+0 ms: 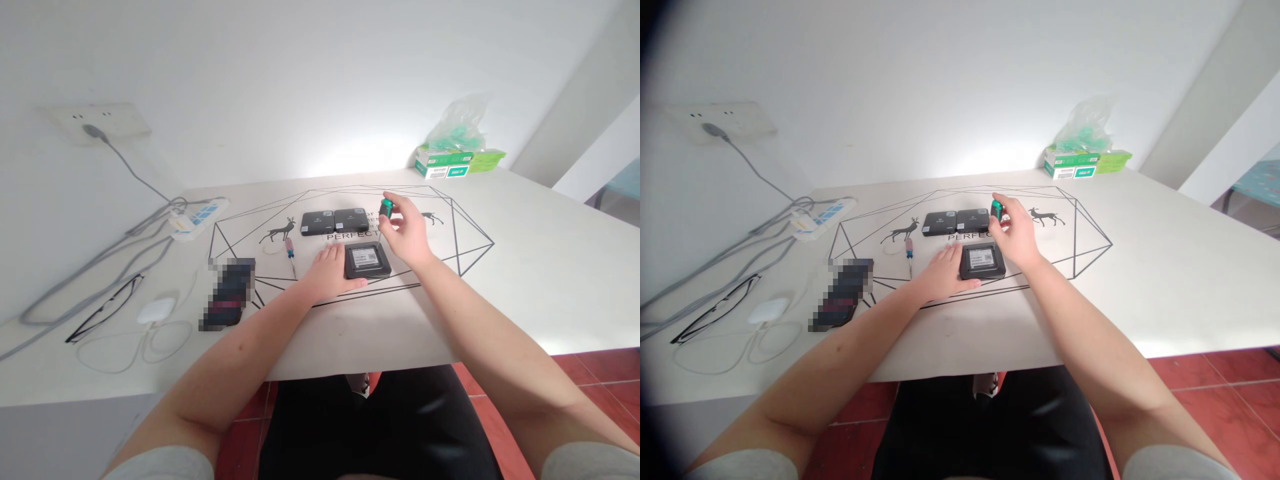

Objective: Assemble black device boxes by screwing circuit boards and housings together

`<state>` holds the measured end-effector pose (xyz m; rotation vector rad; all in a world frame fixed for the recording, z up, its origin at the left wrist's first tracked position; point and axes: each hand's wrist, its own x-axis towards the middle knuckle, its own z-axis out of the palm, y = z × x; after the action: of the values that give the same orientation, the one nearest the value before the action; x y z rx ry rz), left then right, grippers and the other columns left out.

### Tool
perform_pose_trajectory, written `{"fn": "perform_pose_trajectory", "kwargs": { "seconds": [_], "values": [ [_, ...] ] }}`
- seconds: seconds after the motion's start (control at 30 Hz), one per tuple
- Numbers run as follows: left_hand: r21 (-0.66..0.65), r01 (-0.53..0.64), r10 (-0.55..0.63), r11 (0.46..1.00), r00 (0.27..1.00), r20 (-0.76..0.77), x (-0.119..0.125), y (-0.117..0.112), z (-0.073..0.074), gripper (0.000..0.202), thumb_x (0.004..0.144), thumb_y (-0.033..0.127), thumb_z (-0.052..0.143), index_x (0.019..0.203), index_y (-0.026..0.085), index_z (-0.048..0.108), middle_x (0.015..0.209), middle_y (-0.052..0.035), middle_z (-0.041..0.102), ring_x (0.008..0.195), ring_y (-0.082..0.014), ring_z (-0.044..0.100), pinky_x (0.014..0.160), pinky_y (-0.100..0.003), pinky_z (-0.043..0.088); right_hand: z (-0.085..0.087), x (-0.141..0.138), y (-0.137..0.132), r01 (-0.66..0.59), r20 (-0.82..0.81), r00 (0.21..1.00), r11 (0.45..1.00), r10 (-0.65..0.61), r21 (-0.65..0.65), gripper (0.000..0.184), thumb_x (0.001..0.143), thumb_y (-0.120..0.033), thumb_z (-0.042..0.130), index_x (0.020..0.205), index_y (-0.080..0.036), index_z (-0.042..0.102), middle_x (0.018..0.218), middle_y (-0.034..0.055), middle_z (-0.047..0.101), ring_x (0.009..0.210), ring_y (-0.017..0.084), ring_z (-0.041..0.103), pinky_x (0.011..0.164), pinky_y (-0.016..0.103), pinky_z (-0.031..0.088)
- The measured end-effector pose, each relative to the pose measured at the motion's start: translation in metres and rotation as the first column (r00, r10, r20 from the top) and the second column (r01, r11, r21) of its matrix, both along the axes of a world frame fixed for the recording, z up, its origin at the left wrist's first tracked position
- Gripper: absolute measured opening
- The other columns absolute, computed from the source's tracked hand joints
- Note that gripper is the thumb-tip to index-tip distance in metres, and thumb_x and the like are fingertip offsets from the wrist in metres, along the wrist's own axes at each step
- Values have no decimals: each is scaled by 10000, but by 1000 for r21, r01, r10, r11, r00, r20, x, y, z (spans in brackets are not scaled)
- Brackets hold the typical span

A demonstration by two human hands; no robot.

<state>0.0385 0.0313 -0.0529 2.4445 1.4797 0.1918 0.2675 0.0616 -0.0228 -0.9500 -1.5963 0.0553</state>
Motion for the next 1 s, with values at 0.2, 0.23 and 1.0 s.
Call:
{"fn": "perform_pose_trajectory", "kwargs": {
  "seconds": [0.2,0.23,1.0],
  "values": [
    [-13,-3,3,1000,1000,-1,0,-2,4,1261,850,879,554,1707,56,131,1777,-283,223,1661,-481,154,1314,-564,217,0,3,1,35,-23,999,999,-34,8,442,940,-330,617,1376,-267,652,1258,120,729,998,265,709,695,410,703],
    [-13,-5,5,1000,1000,-4,0,-2,4,1258,852,877,553,1706,54,134,1776,-284,227,1661,-479,155,1316,-560,214,0,3,1,35,-23,999,999,-35,7,442,941,-331,616,1377,-266,652,1259,121,729,997,264,709,692,408,703],
    [12,2,-2,1000,1000,-7,0,1,-1,1244,852,885,547,1689,47,166,1755,-293,270,1647,-491,196,1307,-567,227,-4,0,2,-13,-14,1000,999,12,-33,452,916,-281,615,1365,-255,667,1261,122,732,952,247,698,680,388,682]
  ]
}}
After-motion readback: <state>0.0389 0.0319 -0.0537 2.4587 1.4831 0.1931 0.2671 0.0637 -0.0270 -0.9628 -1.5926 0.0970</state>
